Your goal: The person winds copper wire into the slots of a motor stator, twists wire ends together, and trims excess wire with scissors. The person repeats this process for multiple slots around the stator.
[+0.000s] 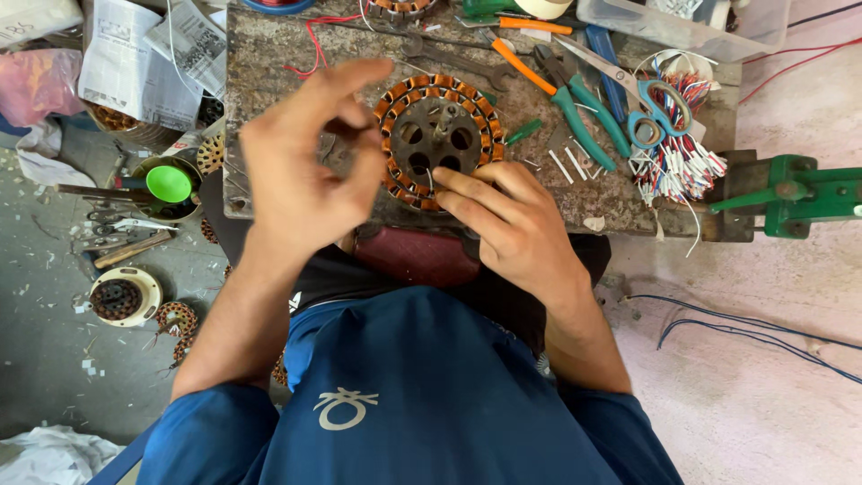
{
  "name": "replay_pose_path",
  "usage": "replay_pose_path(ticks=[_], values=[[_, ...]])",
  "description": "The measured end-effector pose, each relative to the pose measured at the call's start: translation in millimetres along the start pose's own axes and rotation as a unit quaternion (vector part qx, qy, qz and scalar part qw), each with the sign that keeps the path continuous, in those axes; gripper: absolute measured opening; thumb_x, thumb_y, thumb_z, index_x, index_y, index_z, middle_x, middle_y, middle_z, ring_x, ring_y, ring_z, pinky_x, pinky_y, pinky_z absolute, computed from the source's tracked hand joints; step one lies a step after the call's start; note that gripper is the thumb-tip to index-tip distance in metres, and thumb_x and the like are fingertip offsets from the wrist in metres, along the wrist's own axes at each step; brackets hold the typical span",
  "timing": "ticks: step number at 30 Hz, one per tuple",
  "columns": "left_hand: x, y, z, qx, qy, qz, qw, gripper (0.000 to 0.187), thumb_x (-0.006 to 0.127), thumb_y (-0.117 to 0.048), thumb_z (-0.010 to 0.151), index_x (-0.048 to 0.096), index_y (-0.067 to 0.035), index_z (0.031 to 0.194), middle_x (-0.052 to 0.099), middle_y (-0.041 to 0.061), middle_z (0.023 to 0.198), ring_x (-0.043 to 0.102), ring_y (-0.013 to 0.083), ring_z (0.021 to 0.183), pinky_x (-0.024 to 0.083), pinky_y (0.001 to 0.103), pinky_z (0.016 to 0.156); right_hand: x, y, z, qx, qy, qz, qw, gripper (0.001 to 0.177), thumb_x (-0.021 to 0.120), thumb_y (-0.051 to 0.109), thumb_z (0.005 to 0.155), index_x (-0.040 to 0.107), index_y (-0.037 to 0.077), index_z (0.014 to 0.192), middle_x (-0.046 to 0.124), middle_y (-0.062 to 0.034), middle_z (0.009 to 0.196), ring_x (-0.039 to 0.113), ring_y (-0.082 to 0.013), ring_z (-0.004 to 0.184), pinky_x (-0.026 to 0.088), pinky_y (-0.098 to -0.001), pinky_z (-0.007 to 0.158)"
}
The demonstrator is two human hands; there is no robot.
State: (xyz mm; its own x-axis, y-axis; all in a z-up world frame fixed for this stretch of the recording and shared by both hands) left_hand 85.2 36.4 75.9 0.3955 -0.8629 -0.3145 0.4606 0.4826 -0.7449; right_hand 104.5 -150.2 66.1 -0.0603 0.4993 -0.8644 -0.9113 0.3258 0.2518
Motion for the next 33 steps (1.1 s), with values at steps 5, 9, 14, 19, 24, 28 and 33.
replay_pose_path(ticks=[5, 9, 14, 19, 24, 28, 33], values=[[30, 1, 8, 0.000, 0.082, 0.026, 0.996, 0.050, 0.067, 0.007, 0.098, 0.052, -0.005, 0.144, 0.067, 0.004, 0.094, 0.071, 0.0128, 0.074, 0.056, 0.029, 0.067, -4, -9, 5, 0.007, -0.016, -0.030, 0.999, 0.028, 0.068, -0.006, 0.079, 0.070, 0.001, 0.106, 0.071, -0.0097, 0.120, 0.066, -0.0301, 0.103, 0.056, -0.0410, 0.089], [27, -1, 21, 0.008, 0.082, 0.028, 0.996, 0.048, 0.069, 0.007, 0.099, 0.053, -0.007, 0.141, 0.071, 0.004, 0.096, 0.069, 0.0138, 0.067, 0.054, 0.029, 0.061, -6, -16, 4, 0.016, -0.047, -0.004, 0.999, 0.022, 0.077, -0.005, 0.087, 0.070, 0.000, 0.107, 0.069, -0.0095, 0.105, 0.067, -0.0289, 0.096, 0.055, -0.0382, 0.082], [-3, -4, 39, 0.024, 0.034, 0.020, 0.999, 0.032, 0.071, 0.007, 0.104, 0.051, -0.003, 0.126, 0.073, 0.003, 0.098, 0.075, 0.0129, 0.080, 0.055, 0.025, 0.067, -11, -11, 0, -0.009, -0.089, -0.004, 0.996, 0.020, 0.077, -0.005, 0.086, 0.070, -0.001, 0.105, 0.069, -0.0096, 0.104, 0.067, -0.0288, 0.092, 0.055, -0.0392, 0.079], [-13, -17, 52, 0.087, 0.027, 0.056, 0.994, 0.022, 0.073, 0.008, 0.099, 0.065, -0.002, 0.116, 0.072, 0.005, 0.096, 0.073, 0.0150, 0.080, 0.054, 0.026, 0.073, -14, 9, -5, -0.094, -0.075, 0.014, 0.993, 0.021, 0.075, -0.004, 0.078, 0.071, 0.000, 0.099, 0.071, -0.0103, 0.108, 0.069, -0.0277, 0.090, 0.057, -0.0390, 0.074], [5, -11, 54, 0.040, 0.075, 0.012, 0.996, 0.015, 0.074, 0.008, 0.096, 0.075, -0.001, 0.108, 0.071, 0.008, 0.097, 0.067, 0.0127, 0.070, 0.049, 0.025, 0.062, 0, 0, -5, -0.050, -0.037, -0.030, 0.998, 0.025, 0.071, -0.003, 0.079, 0.071, 0.001, 0.104, 0.072, -0.0099, 0.120, 0.070, -0.0271, 0.096, 0.058, -0.0378, 0.078], [17, -2, 48, -0.001, 0.094, -0.028, 0.995, 0.012, 0.071, 0.008, 0.096, 0.075, -0.001, 0.102, 0.072, 0.008, 0.098, 0.067, 0.0080, 0.064, 0.046, 0.023, 0.054, 4, -5, -3, -0.036, -0.016, -0.059, 0.997, 0.029, 0.070, 0.002, 0.082, 0.071, 0.003, 0.111, 0.069, -0.0075, 0.129, 0.068, -0.0259, 0.101, 0.058, -0.0380, 0.080], [40, 17, 31, -0.137, 0.105, -0.246, 0.954, 0.005, 0.067, 0.000, 0.101, 0.070, -0.003, 0.103, 0.073, 0.004, 0.099, 0.076, 0.0050, 0.078, 0.061, 0.022, 0.064, 3, 0, 1, -0.053, -0.009, -0.091, 0.994, 0.030, 0.070, 0.005, 0.084, 0.072, 0.005, 0.114, 0.067, -0.0051, 0.133, 0.066, -0.0250, 0.105, 0.056, -0.0390, 0.084]])
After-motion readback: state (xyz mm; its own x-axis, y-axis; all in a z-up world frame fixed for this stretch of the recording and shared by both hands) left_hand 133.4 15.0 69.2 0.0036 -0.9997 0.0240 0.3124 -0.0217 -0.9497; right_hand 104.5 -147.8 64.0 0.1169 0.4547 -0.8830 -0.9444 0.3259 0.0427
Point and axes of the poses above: each hand's wrist, its own z-axis towards the middle knuckle, its own x-axis out of the palm, y = z × x, the point moved 8 cm from there along z, towards the middle knuckle
